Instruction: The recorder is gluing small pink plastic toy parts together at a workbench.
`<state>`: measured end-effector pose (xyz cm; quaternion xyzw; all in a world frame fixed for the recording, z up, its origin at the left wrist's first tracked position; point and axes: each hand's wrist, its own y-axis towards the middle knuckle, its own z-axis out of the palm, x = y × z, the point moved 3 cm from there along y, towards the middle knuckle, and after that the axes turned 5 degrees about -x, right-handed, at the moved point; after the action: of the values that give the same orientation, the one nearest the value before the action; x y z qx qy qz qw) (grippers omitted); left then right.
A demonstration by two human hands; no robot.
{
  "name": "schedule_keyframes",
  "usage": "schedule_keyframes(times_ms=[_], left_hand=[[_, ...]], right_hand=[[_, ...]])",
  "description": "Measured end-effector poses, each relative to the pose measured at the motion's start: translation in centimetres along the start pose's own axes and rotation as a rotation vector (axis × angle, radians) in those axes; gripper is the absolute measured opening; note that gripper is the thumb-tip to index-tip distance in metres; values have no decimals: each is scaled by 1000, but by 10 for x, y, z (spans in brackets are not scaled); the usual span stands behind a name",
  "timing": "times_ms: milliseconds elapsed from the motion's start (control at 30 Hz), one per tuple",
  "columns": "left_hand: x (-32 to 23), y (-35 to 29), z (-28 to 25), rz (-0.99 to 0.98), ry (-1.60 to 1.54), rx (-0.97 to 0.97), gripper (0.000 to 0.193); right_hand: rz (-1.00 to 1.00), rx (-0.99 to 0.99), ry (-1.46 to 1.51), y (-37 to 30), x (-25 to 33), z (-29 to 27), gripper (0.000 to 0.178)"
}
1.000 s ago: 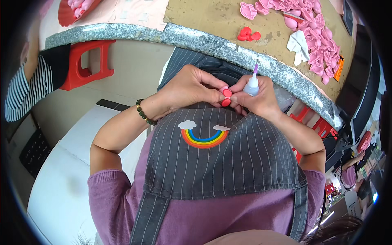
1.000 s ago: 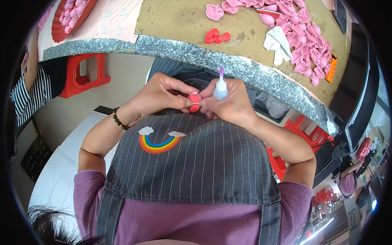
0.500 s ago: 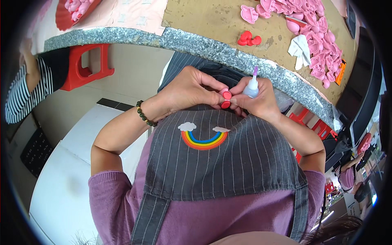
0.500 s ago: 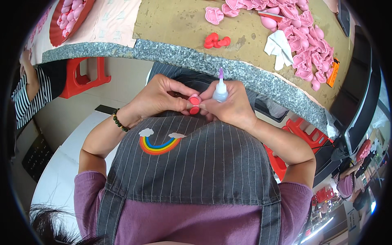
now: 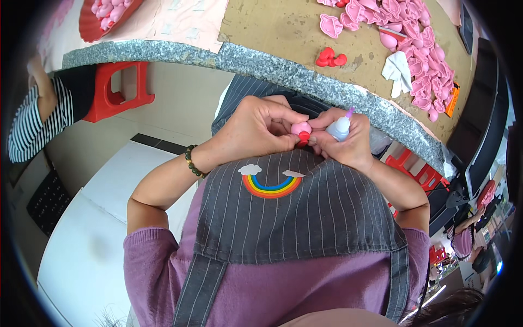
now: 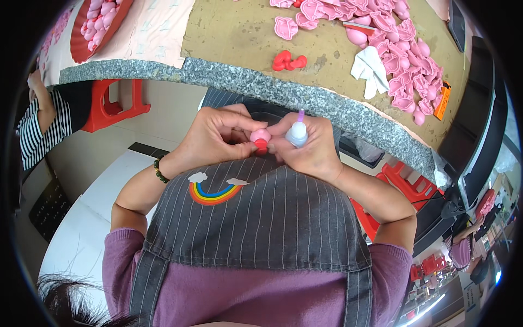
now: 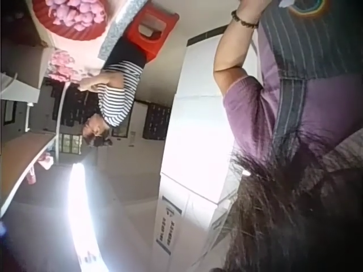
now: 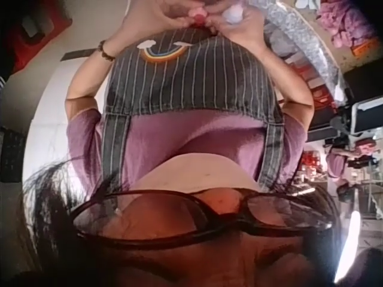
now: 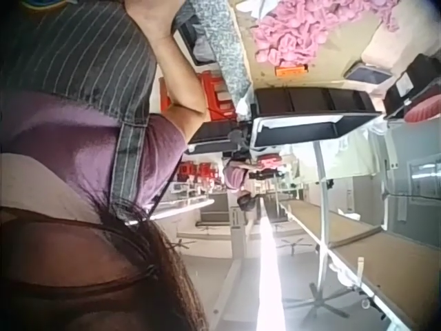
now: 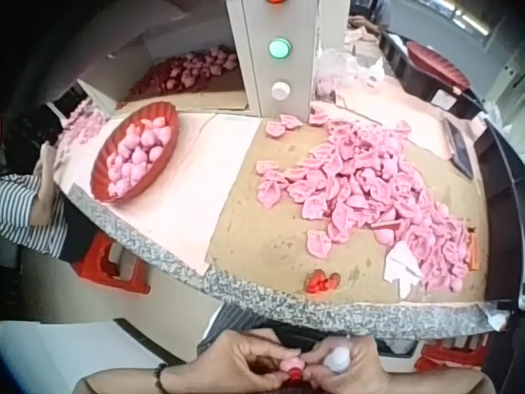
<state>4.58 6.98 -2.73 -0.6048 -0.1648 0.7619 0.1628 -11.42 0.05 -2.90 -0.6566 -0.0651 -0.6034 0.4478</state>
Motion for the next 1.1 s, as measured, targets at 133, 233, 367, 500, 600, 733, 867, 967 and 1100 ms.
schedule_keyframes(times_ms=[133, 233, 367, 500, 600, 733, 867, 967, 1100], left_hand=[[-2, 0, 2, 66, -133, -26, 27], [-4, 1, 4, 38, -131, -28, 29], [-4, 7, 5, 148, -167, -42, 31], [-5, 11, 1, 375, -40, -119, 35], [-5, 14, 3, 503, -31, -162, 36], [-19, 14, -4, 616, 291, -194, 33], [-20, 13, -3, 773, 362, -222, 29], [-20, 14, -1, 842, 383, -250, 30], [-22, 17, 2, 882, 422, -281, 29]], right_hand=[[-127, 30, 27, 7, 6, -3, 11], [-144, 71, 96, 9, 9, -5, 12], [-466, 60, -78, 11, 20, -8, 18], [-750, 0, -353, 13, 42, 0, 35], [-854, -98, -457, 16, 46, 8, 39], [-754, -115, -327, 16, 34, 8, 32], [-821, -206, -328, 14, 33, 11, 31], [-890, -261, -341, 12, 36, 11, 30], [-933, -282, -347, 14, 38, 8, 30]])
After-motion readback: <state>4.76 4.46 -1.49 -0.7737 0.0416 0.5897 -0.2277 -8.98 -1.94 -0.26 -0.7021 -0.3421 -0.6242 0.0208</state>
